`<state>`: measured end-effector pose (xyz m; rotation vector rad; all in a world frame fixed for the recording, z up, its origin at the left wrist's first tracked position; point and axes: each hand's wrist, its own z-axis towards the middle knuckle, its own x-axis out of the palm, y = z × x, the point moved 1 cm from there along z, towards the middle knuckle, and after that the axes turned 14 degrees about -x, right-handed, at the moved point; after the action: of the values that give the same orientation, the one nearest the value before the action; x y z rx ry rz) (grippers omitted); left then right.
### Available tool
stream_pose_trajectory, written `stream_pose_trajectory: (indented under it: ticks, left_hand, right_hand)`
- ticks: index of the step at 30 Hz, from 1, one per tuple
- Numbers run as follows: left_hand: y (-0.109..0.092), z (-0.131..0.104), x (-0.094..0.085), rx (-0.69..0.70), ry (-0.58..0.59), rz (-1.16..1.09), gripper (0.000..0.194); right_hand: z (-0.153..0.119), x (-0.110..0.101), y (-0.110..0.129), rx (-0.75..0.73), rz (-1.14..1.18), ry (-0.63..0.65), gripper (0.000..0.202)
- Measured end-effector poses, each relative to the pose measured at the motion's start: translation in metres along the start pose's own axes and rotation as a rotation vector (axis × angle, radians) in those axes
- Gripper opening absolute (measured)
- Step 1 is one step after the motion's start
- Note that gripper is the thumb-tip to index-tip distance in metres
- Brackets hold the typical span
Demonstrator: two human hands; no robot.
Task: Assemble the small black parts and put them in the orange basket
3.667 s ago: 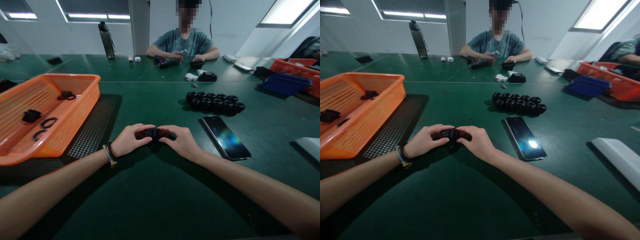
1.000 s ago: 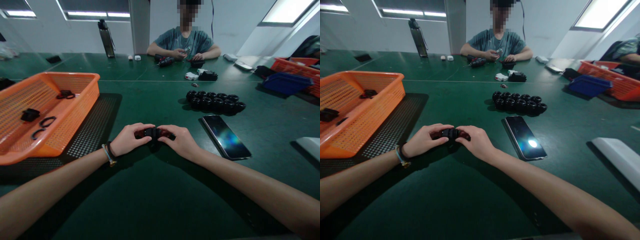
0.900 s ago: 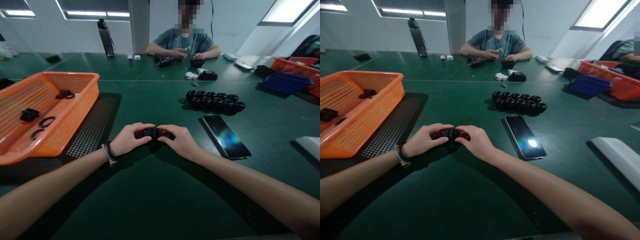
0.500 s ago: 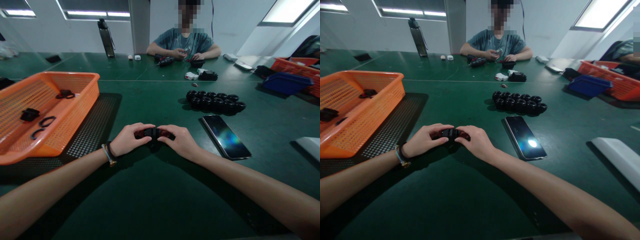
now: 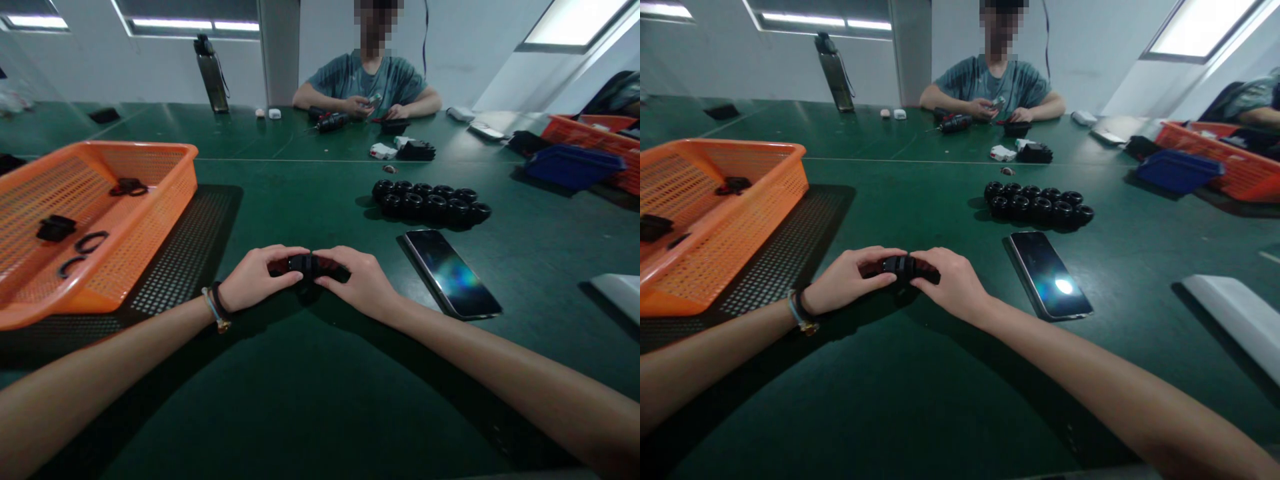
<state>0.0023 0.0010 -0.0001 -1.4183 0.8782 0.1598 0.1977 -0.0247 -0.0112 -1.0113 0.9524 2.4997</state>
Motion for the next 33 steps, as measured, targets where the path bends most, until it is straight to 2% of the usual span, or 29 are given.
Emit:
stream_pose_trajectory:
  ticks: [7,15,33]
  left_hand:
    - [0.0009,-0.0006,-0.0006,0.019,-0.003,0.011,0.042]
    - [0.0001,-0.0011,-0.0018,0.031,-0.001,0.026,0.041]
    - [0.0035,-0.0005,-0.0009,0.044,-0.004,0.018,0.042]
  right_hand:
    - [-0.0007,-0.0004,0.0012,0.053,0.091,-0.03,0.028]
    - [0.0,-0.0016,0.0026,0.064,0.068,-0.012,0.029]
    - [-0.001,-0.0001,0.0009,0.019,0.033,-0.034,0.026]
